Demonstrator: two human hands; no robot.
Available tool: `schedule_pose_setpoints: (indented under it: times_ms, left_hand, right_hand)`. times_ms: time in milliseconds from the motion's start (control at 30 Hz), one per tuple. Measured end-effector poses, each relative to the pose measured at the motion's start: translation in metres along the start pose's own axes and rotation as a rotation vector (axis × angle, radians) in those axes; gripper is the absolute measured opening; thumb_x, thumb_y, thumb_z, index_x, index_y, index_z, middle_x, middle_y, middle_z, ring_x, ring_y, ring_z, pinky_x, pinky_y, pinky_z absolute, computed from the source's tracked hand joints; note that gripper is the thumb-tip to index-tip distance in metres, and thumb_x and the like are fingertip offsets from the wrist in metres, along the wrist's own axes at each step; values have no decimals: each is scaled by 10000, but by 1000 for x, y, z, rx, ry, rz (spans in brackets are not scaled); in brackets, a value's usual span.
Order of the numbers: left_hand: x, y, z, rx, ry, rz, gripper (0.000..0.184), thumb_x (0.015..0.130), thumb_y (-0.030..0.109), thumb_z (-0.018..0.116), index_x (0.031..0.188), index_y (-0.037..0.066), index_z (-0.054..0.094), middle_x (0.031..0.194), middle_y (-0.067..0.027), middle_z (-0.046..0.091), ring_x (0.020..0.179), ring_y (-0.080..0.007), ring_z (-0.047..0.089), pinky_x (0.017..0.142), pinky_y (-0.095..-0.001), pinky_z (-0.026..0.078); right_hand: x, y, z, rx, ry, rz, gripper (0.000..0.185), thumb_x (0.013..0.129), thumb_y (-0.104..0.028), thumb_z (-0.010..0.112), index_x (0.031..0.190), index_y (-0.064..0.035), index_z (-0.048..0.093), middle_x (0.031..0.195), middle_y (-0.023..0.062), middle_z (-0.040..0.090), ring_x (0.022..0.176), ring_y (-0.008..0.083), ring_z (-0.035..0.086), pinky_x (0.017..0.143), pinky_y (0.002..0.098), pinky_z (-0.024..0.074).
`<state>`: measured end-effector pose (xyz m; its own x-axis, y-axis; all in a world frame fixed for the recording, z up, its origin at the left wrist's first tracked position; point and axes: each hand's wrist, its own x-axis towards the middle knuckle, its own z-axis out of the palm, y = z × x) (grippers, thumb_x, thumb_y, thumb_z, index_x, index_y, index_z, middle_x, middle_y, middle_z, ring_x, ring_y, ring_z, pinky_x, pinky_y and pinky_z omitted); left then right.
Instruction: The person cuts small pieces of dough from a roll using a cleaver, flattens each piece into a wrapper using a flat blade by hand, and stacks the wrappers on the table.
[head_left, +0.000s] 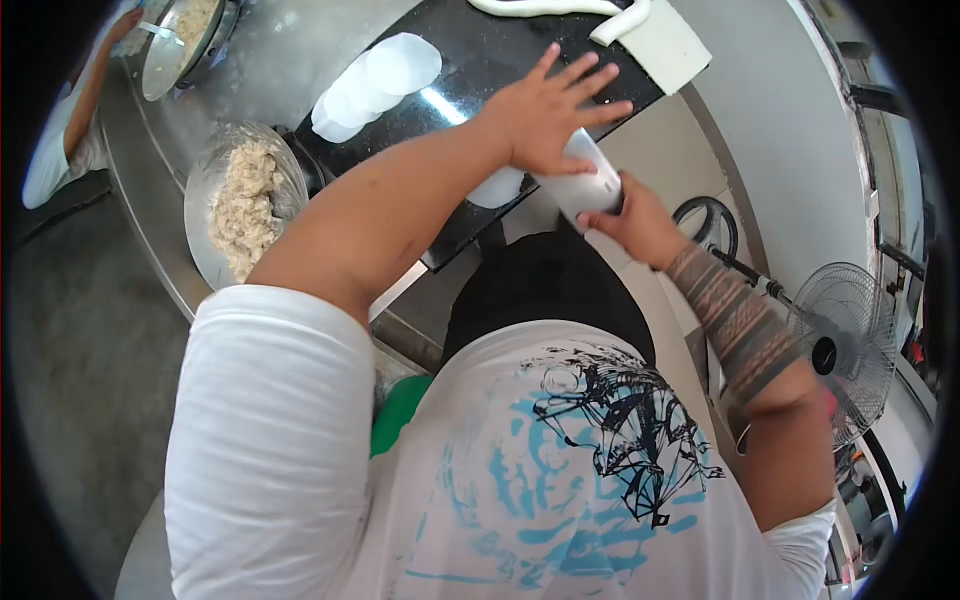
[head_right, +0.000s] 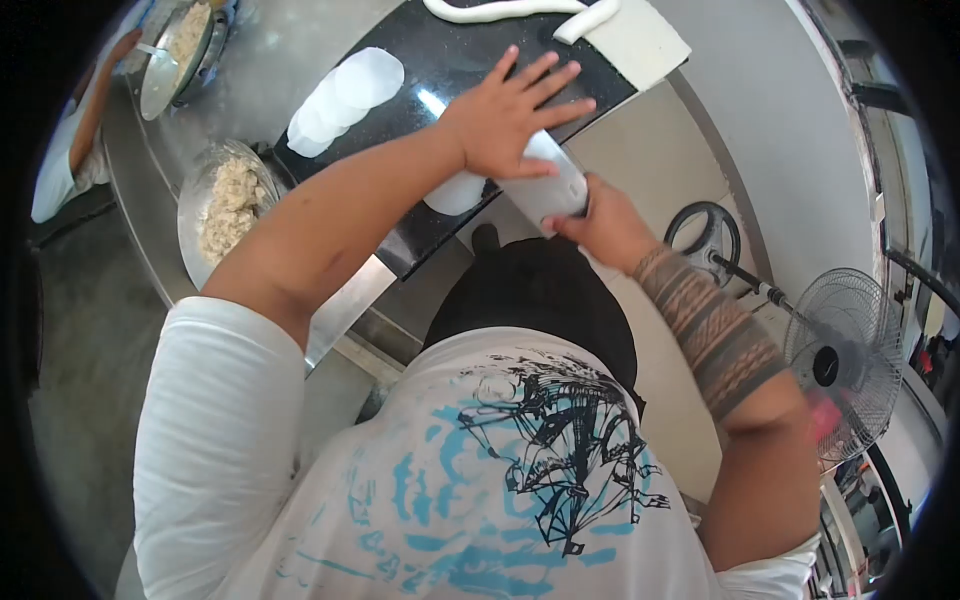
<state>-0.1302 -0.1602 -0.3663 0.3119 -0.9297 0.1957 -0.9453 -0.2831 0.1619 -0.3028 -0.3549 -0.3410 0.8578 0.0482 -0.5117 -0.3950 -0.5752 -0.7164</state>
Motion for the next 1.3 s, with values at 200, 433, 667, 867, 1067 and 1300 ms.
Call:
schedule_pose_setpoints:
  times_ms: [200,433,667,867,1067,1300]
  left_hand:
    - [-4,-32,-31,-21,115,37,961,876,697,691,1693,327,345,1784,-162,223,1635,-411,219,1286,-679,148]
    - [-24,-3,-8,-47,-97,3,939,876,682,685,1689,350,352,1781,-165,231,1629,-419,235,1276,-692,174]
    - [-9,-44,-12,47,104,-30,847,949,640,646,1678,304,376,1767,-166,268,1626,-420,238,1300,-648,158]
    - [-60,-26,-35,-72,-58,101,909,908,635,679,1682,263,380,1771,-207,237,1621,-449,242,1283,-675,174]
    - [-17,15,-1,-107,-96,175,904,913,702,634,1683,310,369,1783,-165,227,1626,-401,251,1300,-650,156]
    - [33,-24,3,60,241,-1,690,987,543,653,1609,295,486,1739,-147,342,1584,-386,341,1284,-594,242]
  right_hand:
    - [15,-39,-12,-33,14,-102,606,833,-332,902,1226,55,652,1060,251,761,1024,395,754,924,456,578]
    - [-2,3,34,56,-48,10,621,862,-350,880,1239,61,608,1063,305,739,1065,440,738,916,495,575]
    - [37,-37,-20,-189,-5,-116,564,871,-376,872,1142,63,645,1011,273,739,1017,434,738,875,483,573]
    - [-5,-29,59,106,2,-221,612,870,-378,866,1217,76,648,1077,294,745,1074,464,727,941,493,570]
    - [-36,20,74,142,116,-6,666,866,-357,884,1268,83,589,1111,305,735,1087,460,726,940,497,569]
    - [13,-6,-26,-29,102,-73,552,924,-389,831,1214,51,665,1030,236,746,958,361,734,874,441,567]
